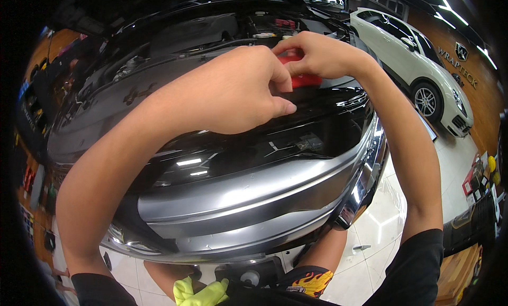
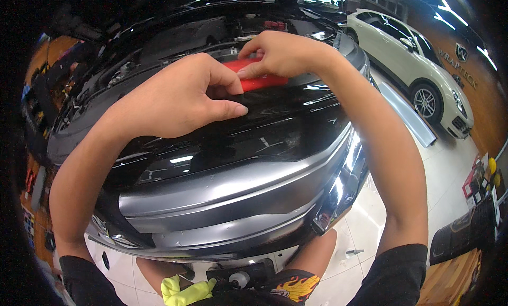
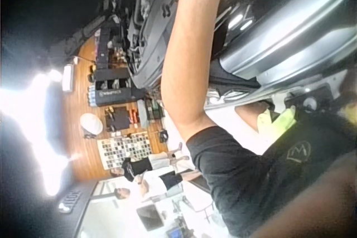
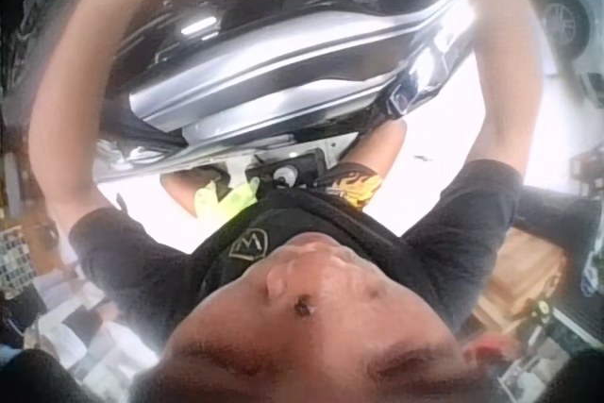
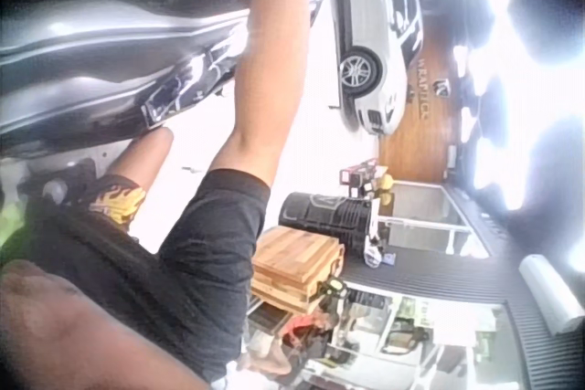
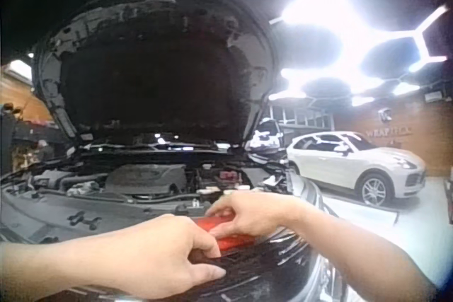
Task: The person applies a transparent protective film to the front bumper of a black car. They use a red squeegee to smooth the film and a blue blade to trim excess material along the edges, then wipe the surface with a yellow cloth.
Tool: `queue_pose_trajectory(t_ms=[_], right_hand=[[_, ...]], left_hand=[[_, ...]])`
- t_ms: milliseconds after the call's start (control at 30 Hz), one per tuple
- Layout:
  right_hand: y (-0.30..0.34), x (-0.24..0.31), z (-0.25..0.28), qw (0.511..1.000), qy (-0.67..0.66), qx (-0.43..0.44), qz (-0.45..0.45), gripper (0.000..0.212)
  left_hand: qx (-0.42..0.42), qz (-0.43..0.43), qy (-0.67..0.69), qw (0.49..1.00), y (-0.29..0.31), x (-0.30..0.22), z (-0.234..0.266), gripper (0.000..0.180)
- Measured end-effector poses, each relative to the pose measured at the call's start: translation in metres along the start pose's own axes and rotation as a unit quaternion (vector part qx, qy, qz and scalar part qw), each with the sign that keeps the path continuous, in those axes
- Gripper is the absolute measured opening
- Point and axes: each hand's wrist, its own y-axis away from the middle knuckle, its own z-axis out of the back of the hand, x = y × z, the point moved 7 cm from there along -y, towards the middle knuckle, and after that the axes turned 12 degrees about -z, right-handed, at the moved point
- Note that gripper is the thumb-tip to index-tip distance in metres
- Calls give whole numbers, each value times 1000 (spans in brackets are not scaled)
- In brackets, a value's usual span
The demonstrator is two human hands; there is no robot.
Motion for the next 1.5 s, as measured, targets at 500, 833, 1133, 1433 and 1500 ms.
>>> queue_pose_trajectory(t_ms=[500,833,1133,1433,1500], right_hand=[[177,24,10,892,-409,-48,-188,60],[395,166,-178,621,-671,400,71,128],[276,124,-57,974,-215,-3,-69,48],[179,161,-34,953,87,-286,50,50],[170,164,-35,945,106,-304,53,49]], left_hand=[[-2,-14,22,1000,5,17,-6,33],[37,-19,-59,997,8,8,2,45],[44,-14,-66,997,18,7,7,33],[13,-81,-88,993,17,5,12,38],[17,-87,-106,990,17,5,13,38]])
